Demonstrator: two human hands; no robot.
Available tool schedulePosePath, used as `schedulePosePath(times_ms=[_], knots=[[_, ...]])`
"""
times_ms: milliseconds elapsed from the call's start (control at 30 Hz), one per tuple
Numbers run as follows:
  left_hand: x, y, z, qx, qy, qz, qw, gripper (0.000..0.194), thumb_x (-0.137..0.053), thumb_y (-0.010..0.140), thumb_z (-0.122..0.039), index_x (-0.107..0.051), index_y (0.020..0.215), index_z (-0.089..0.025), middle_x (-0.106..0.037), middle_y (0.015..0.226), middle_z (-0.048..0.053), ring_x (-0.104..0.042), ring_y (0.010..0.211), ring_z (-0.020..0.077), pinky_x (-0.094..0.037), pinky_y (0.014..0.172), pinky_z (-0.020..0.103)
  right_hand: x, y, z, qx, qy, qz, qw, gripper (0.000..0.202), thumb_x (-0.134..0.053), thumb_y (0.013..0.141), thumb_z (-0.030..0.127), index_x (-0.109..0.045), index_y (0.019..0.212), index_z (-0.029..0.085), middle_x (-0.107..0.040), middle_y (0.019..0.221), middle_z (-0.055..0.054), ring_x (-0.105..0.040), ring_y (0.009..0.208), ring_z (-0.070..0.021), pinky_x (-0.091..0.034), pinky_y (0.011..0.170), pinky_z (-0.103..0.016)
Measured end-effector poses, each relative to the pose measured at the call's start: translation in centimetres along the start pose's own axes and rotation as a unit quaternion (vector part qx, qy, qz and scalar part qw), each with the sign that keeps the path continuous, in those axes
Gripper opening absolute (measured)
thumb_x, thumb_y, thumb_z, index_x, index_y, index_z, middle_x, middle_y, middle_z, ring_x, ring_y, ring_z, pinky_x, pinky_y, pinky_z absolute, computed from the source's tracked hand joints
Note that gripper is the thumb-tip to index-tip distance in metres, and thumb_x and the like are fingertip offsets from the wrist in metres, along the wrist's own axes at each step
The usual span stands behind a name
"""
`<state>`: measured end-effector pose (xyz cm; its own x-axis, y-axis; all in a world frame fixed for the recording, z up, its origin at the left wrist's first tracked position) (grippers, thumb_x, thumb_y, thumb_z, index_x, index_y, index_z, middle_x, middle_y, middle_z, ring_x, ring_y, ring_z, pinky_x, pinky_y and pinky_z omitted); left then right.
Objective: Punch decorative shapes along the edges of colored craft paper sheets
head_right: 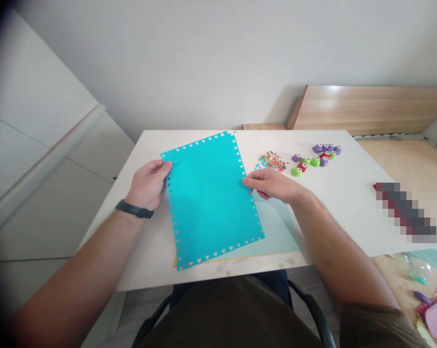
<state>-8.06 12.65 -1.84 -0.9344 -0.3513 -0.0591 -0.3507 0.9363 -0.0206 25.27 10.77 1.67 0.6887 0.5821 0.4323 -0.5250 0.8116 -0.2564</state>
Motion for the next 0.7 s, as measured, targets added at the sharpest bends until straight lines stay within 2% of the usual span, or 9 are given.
schedulePosePath(times_ms=[133, 200, 300, 500, 700], knots=[[0.2, 0.3, 0.3, 0.011, -0.05, -0.01, 0.999, 0.031, -0.082, 0.07, -0.038, -0.066, 0.089, -0.019, -0.068, 0.079, -0.001, -0.059, 0.065, 0.0124, -0.05, 0.063, 0.027, -1.4, -1.9, -0.2, -0.005, -0.013, 0.041, 0.999, 0.041, -0.066, 0.088, 0.059, -0.061, 0.072, 0.021, -0.05, 0.053, 0.005, -0.042, 0.048, -0.0105, -0.031, 0.048, -0.026], [0.2, 0.4, 0.7, 0.025, -0.068, -0.007, 0.997, 0.032, -0.082, 0.07, -0.038, -0.066, 0.089, -0.019, -0.069, 0.079, -0.001, -0.06, 0.065, 0.0131, -0.052, 0.065, 0.028, -1.9, -3.0, -0.8, -0.024, -0.011, 0.035, 0.999, 0.04, -0.067, 0.088, 0.057, -0.058, 0.071, 0.022, -0.046, 0.055, 0.006, -0.043, 0.05, -0.011, -0.032, 0.048, -0.026], [-0.3, 0.1, 0.9, 0.039, -0.075, 0.012, 0.996, 0.033, -0.082, 0.071, -0.039, -0.065, 0.091, -0.019, -0.069, 0.078, 0.0, -0.061, 0.064, 0.0138, -0.052, 0.064, 0.03, -2.0, -4.9, -1.4, -0.036, -0.02, -0.017, 0.999, 0.043, -0.064, 0.091, 0.055, -0.051, 0.068, 0.022, -0.042, 0.057, 0.006, -0.04, 0.052, -0.0111, -0.032, 0.05, -0.026], [-2.0, -1.3, 0.0, 0.051, -0.088, 0.067, 0.993, 0.036, -0.085, 0.072, -0.041, -0.065, 0.09, -0.018, -0.07, 0.079, 0.0, -0.064, 0.065, 0.0131, -0.054, 0.062, 0.027, -0.5, -8.7, -2.6, -0.051, -0.026, -0.15, 0.987, 0.038, -0.059, 0.095, 0.056, -0.061, 0.08, 0.021, -0.043, 0.063, 0.004, -0.042, 0.056, -0.0114, -0.033, 0.051, -0.026], [-3.3, -2.5, -0.6, 0.055, -0.071, 0.121, 0.989, 0.039, -0.083, 0.076, -0.048, -0.068, 0.093, -0.016, -0.071, 0.082, 0.003, -0.068, 0.068, 0.0139, -0.055, 0.065, 0.027, 0.8, -12.5, -5.0, -0.089, 0.082, -0.214, 0.969, 0.036, -0.069, 0.089, 0.056, -0.069, 0.088, 0.02, -0.051, 0.067, 0.002, -0.046, 0.056, -0.0107, -0.039, 0.05, -0.025]])
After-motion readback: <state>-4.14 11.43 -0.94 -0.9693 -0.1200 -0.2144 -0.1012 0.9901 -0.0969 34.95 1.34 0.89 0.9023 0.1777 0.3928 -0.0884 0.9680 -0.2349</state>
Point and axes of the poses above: each hand's wrist, its own y-axis towards the middle knuckle, its own x-axis out of the back of the hand, z = x × y, the point moved 10 cm from there along y, towards the middle knuckle
